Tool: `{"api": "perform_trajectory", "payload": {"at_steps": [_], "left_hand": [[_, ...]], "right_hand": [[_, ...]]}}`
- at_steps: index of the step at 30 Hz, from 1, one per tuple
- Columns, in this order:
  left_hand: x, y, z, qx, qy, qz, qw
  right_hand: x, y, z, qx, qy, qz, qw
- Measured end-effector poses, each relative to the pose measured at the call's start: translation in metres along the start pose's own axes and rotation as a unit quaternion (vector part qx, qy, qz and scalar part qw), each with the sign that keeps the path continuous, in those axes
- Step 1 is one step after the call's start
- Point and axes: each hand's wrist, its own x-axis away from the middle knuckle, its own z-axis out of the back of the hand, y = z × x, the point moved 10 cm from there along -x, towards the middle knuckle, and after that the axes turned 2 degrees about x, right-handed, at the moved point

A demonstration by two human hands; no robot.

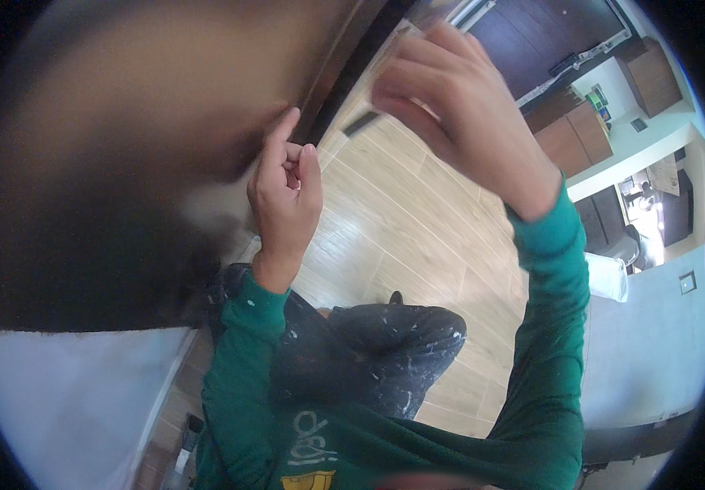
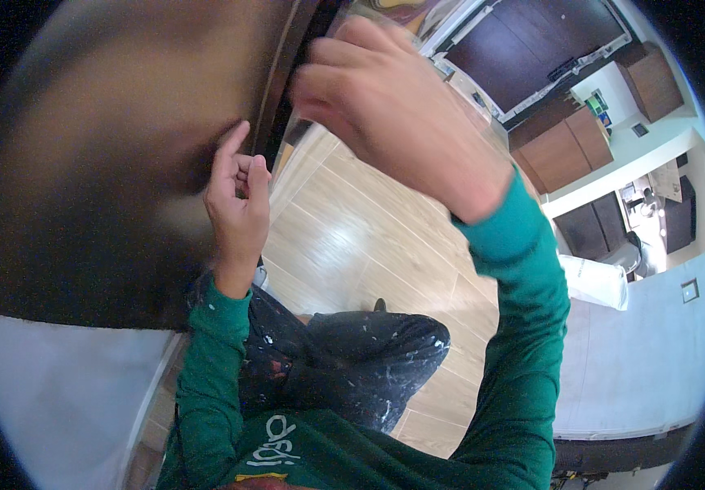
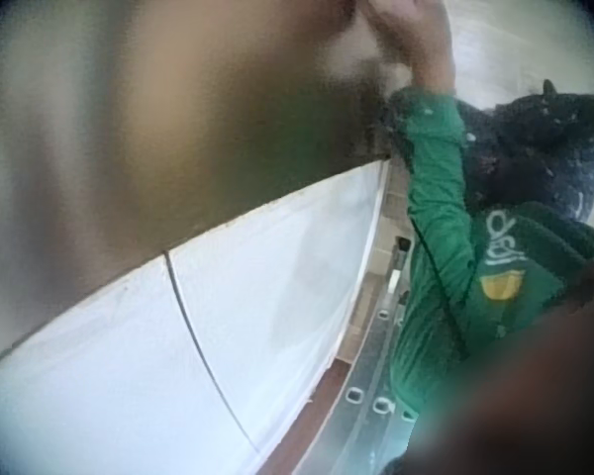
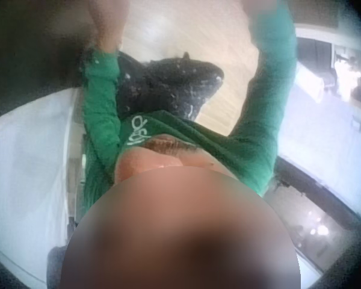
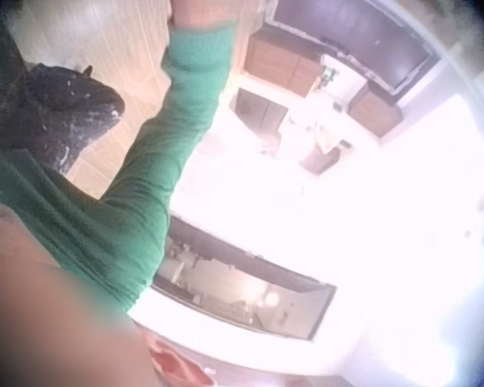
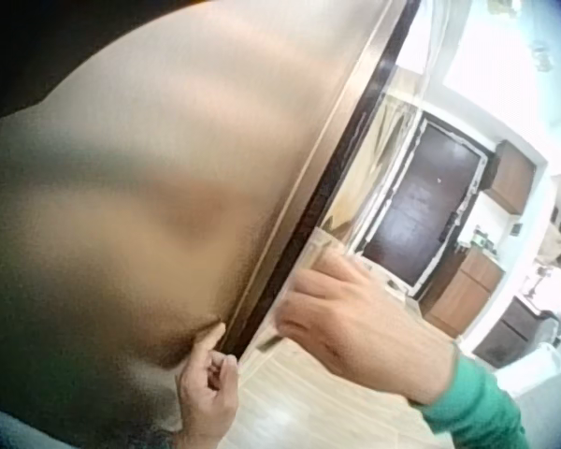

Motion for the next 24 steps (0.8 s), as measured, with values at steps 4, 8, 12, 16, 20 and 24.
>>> {"api": "perform_trajectory", "payload": {"at_steps": [4,8,12,16,20,24], "left_hand": [[-0.004,-0.007,-0.007,-0.036,-0.003,-0.007,0.999],[-0.008,-0.010,-0.021,-0.056,0.008,-0.029,0.998],[-0.006,-0.006,-0.029,-0.113,0.029,-0.069,0.991],[-0.006,-0.010,-0.037,-0.040,0.087,-0.038,0.995],[-0.007,-0.021,-0.032,0.034,0.136,0.020,0.990],[-0.009,-0.026,-0.029,0.061,0.128,0.025,0.990]], "right_hand": [[0.085,0.008,-0.011,-0.075,-0.039,-0.106,0.991],[0.199,0.004,-0.084,-0.291,-0.040,-0.288,0.912],[0.321,-0.031,-0.170,-0.367,-0.004,-0.453,0.812],[0.406,-0.074,-0.244,-0.470,0.008,-0.569,0.675],[0.447,-0.116,-0.291,-0.544,0.077,-0.641,0.535],[0.460,-0.127,-0.301,-0.539,0.114,-0.655,0.517]]}}
